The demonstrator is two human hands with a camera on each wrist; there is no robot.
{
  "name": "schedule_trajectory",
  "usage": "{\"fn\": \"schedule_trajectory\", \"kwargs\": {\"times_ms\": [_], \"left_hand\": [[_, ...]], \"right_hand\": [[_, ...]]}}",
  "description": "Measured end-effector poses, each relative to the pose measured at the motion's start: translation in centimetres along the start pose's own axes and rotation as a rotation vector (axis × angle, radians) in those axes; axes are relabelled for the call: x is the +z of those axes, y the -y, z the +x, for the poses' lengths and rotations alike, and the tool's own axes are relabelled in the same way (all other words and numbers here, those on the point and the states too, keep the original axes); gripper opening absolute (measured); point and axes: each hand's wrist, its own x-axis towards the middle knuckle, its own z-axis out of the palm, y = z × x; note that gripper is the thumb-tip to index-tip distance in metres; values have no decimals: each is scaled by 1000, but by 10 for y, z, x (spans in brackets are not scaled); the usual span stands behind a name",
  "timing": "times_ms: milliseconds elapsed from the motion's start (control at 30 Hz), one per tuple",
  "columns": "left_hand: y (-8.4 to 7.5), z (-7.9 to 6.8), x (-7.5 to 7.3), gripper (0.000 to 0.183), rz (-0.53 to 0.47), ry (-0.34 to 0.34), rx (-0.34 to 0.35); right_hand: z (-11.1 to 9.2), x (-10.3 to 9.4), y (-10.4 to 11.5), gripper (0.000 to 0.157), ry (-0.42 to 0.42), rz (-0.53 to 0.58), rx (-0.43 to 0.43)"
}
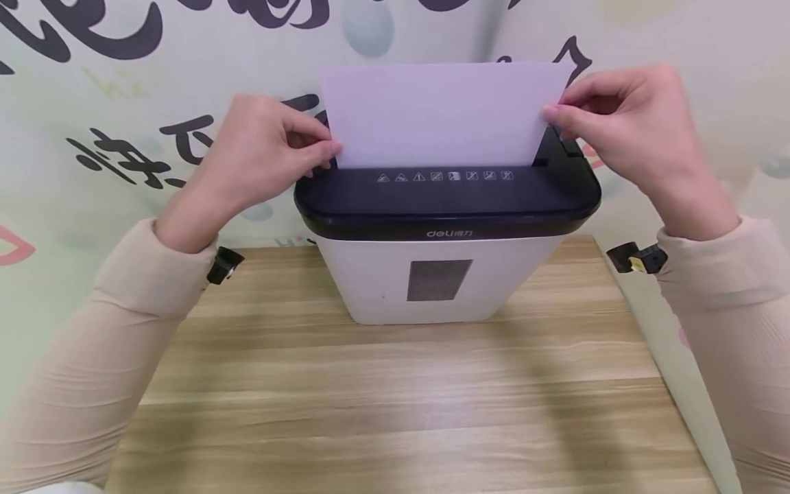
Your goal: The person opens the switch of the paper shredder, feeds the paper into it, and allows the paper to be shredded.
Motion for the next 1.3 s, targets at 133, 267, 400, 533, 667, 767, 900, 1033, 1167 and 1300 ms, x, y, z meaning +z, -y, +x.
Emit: {"fn": "schedule_trajectory", "kwargs": {"times_ms": [133,267,400,533,667,767,900,1033,1167,1300], "left_hand": [[2,-2,2,16,12,8,-2],[4,-3,4,15,19,3,3],[5,-3,5,14,23,-15,11],[5,-3,6,14,23,-19,14],[4,-4,4,14,32,-21,26],[4,-5,3,15,39,-27,39],[4,-6,2,14,40,-31,46],[3,-6,2,12,35,-23,45],[3,-6,2,9,32,-14,52],[3,-5,2,7,28,-13,63]], "right_hand": [[0,2,-2,13,9,-6,-13],[0,4,-5,6,18,-20,-14],[-2,6,-8,8,38,-56,0],[-5,8,-12,12,54,-97,18],[-7,9,-14,10,65,-145,14],[-8,10,-14,8,71,-189,-7],[-9,11,-14,11,85,-234,-22],[-9,11,-13,15,99,-253,-24],[-10,11,-13,13,113,-261,-33],[-9,11,-12,10,128,-279,-65]]}}
